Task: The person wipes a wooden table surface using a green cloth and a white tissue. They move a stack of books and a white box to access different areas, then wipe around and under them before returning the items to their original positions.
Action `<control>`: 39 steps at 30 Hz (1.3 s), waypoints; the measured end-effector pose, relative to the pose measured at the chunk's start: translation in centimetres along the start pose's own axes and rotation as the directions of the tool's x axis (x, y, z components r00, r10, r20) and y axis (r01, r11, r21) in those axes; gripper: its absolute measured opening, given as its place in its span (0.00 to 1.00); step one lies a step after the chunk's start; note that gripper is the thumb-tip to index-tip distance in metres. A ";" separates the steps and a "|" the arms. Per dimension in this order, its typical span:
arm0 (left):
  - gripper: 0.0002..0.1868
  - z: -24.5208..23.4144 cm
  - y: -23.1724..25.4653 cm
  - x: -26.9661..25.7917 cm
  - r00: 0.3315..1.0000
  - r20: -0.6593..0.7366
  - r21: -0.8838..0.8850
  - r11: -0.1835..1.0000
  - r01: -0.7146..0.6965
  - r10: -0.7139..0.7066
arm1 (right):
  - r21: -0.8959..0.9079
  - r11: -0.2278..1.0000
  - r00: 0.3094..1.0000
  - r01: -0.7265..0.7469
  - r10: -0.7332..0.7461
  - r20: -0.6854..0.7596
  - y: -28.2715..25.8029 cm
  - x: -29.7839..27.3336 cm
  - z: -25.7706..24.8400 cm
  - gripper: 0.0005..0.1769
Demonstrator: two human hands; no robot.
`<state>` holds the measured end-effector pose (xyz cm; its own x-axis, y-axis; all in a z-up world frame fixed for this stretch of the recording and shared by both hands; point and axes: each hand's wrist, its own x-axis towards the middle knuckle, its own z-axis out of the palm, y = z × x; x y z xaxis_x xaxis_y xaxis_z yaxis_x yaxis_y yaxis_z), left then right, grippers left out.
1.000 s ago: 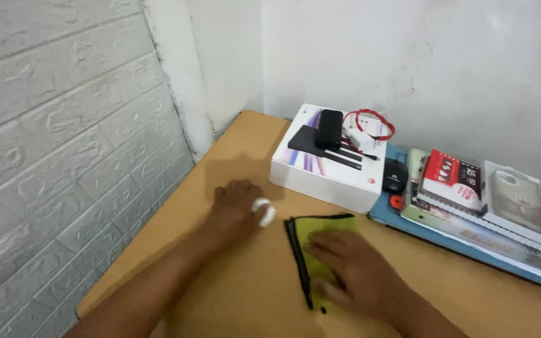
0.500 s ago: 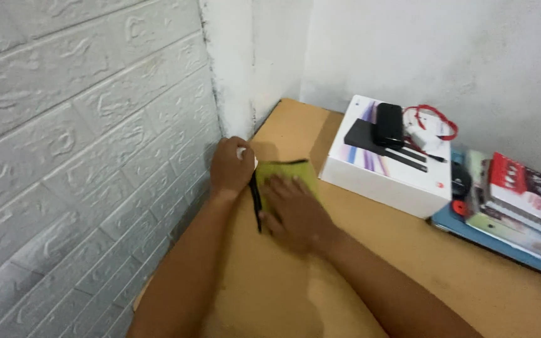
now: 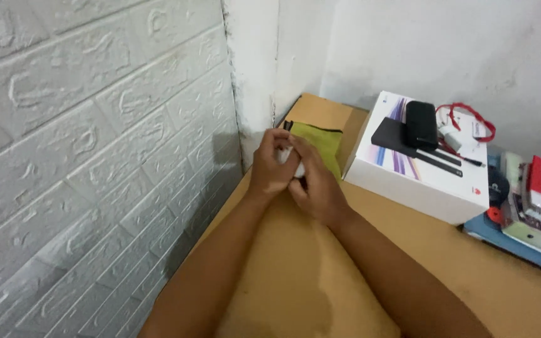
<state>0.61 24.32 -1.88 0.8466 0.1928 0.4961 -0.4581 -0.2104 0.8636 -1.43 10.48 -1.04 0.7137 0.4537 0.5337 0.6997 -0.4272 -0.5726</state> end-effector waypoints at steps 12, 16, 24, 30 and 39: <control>0.16 0.2 0.2 -2.3 0.811 0.560 0.578 0.621 -0.530 0.170 | -0.377 0.898 0.960 0.228 -0.143 0.239 -0.6 -7.0 -6.2 0.24; 0.16 2.0 -5.2 1.6 0.814 0.569 0.580 0.647 -0.495 0.113 | -0.369 0.896 0.947 0.246 -0.141 0.289 0.2 -7.0 -5.6 0.26; 0.27 6.2 -9.9 6.5 0.871 0.491 0.751 0.507 -0.422 -0.003 | -0.204 0.942 0.941 0.267 -0.209 0.264 0.5 -6.8 -5.8 0.28; 0.25 6.8 -9.0 7.1 0.904 0.426 0.767 0.519 -0.377 0.026 | -0.214 0.944 0.924 0.252 -0.169 0.343 1.1 -7.1 -5.8 0.29; 0.21 6.3 -6.0 6.1 0.914 0.368 0.817 0.410 -0.405 0.169 | -0.232 0.901 0.925 0.366 -0.325 0.196 1.4 -7.4 -5.3 0.17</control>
<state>10.20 20.70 -4.60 0.7963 -0.2124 0.5664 -0.3096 -0.9475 0.0800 -5.57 2.39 -2.47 0.4267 0.7117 0.5581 0.8991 -0.4007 -0.1765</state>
